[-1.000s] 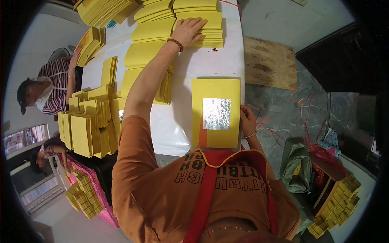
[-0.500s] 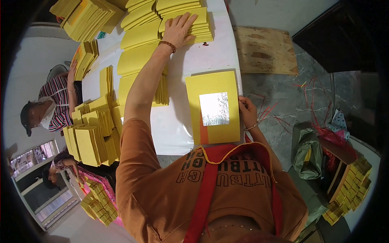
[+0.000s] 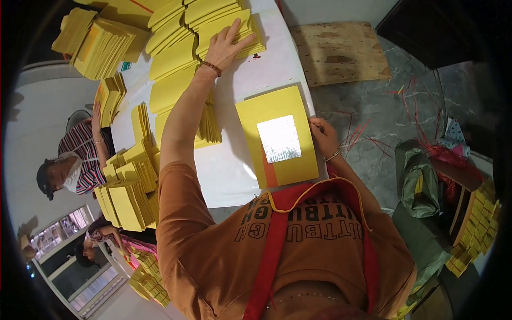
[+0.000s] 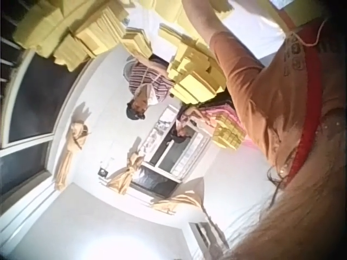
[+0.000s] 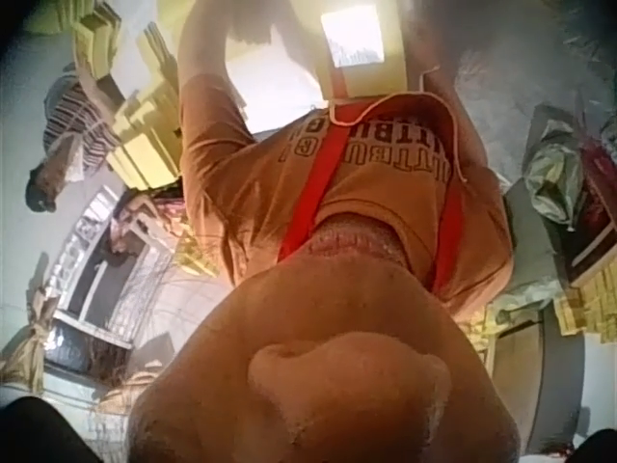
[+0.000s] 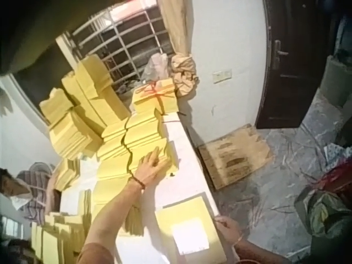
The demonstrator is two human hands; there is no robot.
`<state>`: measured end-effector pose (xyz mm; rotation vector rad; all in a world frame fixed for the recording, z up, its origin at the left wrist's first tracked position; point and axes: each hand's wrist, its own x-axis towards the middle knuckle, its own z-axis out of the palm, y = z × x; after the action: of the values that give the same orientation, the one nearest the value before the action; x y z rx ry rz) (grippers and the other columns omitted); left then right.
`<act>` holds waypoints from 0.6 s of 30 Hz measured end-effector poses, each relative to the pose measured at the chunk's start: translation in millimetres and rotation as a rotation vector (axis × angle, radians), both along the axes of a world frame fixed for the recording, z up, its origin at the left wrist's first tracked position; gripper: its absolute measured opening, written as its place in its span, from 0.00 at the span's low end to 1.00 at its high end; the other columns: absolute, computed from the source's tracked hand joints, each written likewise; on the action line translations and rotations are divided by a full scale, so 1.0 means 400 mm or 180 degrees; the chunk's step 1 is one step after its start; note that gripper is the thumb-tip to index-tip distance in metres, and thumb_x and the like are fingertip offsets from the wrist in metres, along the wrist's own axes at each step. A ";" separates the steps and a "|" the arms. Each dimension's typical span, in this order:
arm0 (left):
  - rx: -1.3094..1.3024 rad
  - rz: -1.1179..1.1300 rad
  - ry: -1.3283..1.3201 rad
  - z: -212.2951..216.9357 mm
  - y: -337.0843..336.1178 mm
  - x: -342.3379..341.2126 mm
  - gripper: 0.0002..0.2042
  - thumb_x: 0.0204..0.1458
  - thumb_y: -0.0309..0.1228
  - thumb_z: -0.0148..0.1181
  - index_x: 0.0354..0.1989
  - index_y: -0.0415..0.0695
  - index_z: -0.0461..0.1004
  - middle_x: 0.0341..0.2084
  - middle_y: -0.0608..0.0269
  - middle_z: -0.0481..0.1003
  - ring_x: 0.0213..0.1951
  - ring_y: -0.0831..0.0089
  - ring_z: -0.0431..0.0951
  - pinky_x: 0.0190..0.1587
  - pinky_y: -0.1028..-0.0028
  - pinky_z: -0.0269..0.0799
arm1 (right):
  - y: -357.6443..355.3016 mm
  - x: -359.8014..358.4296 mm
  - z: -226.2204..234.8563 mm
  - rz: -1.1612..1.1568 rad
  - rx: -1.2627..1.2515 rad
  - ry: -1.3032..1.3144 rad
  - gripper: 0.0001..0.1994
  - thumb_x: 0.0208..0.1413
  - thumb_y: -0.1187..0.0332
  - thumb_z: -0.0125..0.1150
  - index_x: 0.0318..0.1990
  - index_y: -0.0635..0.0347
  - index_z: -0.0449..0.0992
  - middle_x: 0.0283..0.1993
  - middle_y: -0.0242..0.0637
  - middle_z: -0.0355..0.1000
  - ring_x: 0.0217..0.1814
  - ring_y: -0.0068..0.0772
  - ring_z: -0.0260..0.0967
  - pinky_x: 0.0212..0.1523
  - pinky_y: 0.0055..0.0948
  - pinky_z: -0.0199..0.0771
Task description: Folding sheets of yellow ritual paper with gold foil squares into stacks.
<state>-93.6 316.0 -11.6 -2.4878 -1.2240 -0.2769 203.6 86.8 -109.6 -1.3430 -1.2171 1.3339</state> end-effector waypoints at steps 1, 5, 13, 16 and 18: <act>0.0047 -0.0091 0.0065 0.000 0.003 -0.003 0.29 0.46 0.25 0.49 0.55 0.75 0.56 0.61 0.59 0.50 0.53 0.57 0.62 0.47 0.56 0.63 | 0.000 0.002 -0.005 -0.0041 -0.0011 0.0010 0.09 0.52 0.72 0.54 0.41 0.62 0.73 0.36 0.32 0.73 0.37 0.20 0.67 0.39 0.20 0.66; -0.0065 -0.0283 0.0161 0.009 0.017 -0.006 0.24 0.47 0.26 0.48 0.50 0.72 0.62 0.61 0.60 0.49 0.53 0.57 0.62 0.47 0.56 0.64 | 0.000 0.004 -0.016 -0.0073 0.0008 0.0094 0.09 0.53 0.72 0.53 0.41 0.62 0.73 0.36 0.33 0.72 0.37 0.21 0.67 0.39 0.21 0.66; -0.0221 -0.0307 0.0218 0.014 0.022 -0.015 0.17 0.42 0.28 0.56 0.42 0.62 0.71 0.61 0.61 0.49 0.53 0.58 0.63 0.46 0.57 0.65 | 0.002 -0.001 -0.002 -0.0066 0.0023 0.0175 0.09 0.53 0.71 0.53 0.41 0.62 0.73 0.35 0.33 0.72 0.36 0.20 0.67 0.38 0.20 0.66; -0.0082 -0.0316 0.0294 0.022 0.009 -0.004 0.16 0.41 0.32 0.59 0.42 0.60 0.72 0.61 0.59 0.51 0.52 0.57 0.63 0.46 0.59 0.65 | 0.000 -0.002 -0.002 -0.0103 0.0021 0.0148 0.09 0.53 0.71 0.52 0.41 0.62 0.73 0.35 0.33 0.72 0.36 0.20 0.67 0.38 0.20 0.66; 0.0025 -0.0313 0.0249 0.022 0.005 -0.002 0.17 0.40 0.35 0.60 0.42 0.60 0.72 0.60 0.59 0.52 0.53 0.58 0.63 0.46 0.59 0.64 | 0.001 -0.005 0.002 -0.0100 0.0010 0.0162 0.09 0.53 0.71 0.52 0.41 0.62 0.73 0.35 0.32 0.72 0.36 0.19 0.67 0.38 0.20 0.65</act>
<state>-94.4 318.2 -2.8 -2.5310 -1.0698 -0.2067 201.5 87.4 -108.6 -1.3130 -1.1591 1.3356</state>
